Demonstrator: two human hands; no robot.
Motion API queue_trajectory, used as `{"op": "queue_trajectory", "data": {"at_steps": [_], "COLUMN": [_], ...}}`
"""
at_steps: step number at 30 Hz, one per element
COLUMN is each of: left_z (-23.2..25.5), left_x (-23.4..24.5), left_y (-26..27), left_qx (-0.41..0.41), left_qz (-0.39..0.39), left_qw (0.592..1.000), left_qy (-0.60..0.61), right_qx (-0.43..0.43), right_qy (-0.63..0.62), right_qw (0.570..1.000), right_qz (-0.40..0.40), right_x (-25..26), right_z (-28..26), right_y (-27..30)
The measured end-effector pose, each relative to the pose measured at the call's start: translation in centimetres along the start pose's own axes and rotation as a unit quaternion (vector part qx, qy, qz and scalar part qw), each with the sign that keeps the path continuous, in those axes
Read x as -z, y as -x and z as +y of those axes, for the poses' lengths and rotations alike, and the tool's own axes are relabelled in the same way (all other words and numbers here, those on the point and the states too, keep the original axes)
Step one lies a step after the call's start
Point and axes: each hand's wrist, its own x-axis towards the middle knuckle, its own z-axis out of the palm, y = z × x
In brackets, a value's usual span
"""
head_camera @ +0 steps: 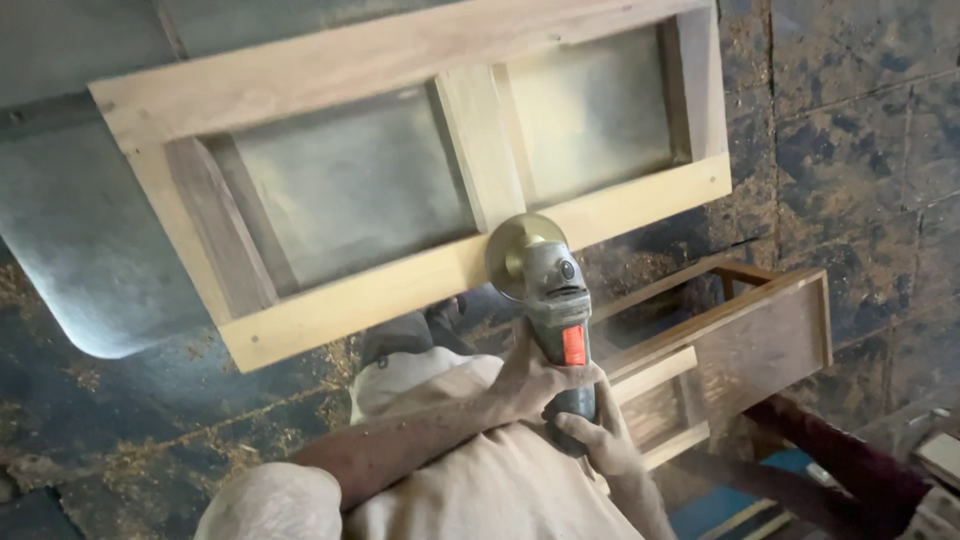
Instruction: The person uses an angle grinder with a sanding disc to smooth the surfaces of a wooden frame. They repeatedly reposition the frame and grind along its edges and flat surfaces.
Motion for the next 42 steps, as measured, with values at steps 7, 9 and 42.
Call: {"op": "queue_trajectory", "data": {"at_steps": [7, 9, 42], "left_z": [5.0, 6.8, 4.5], "left_x": [4.1, 5.6, 1.3], "left_y": [-5.6, -8.2, -7.0], "left_qx": [0.013, -0.007, -0.033], "left_qz": [-0.006, 0.003, -0.009], "left_qw": [0.999, 1.000, 0.999], "left_qy": [0.029, 0.031, 0.006], "right_qx": [-0.008, -0.002, -0.005], "right_qy": [-0.095, -0.062, -0.031], "right_qw": [0.990, 0.990, 0.998], "right_qz": [-0.108, -0.123, -0.063], "right_x": [-2.4, -3.5, 0.1], "right_z": [-5.0, -7.2, -6.3], "right_y": [-8.6, -11.5, -7.2]}}
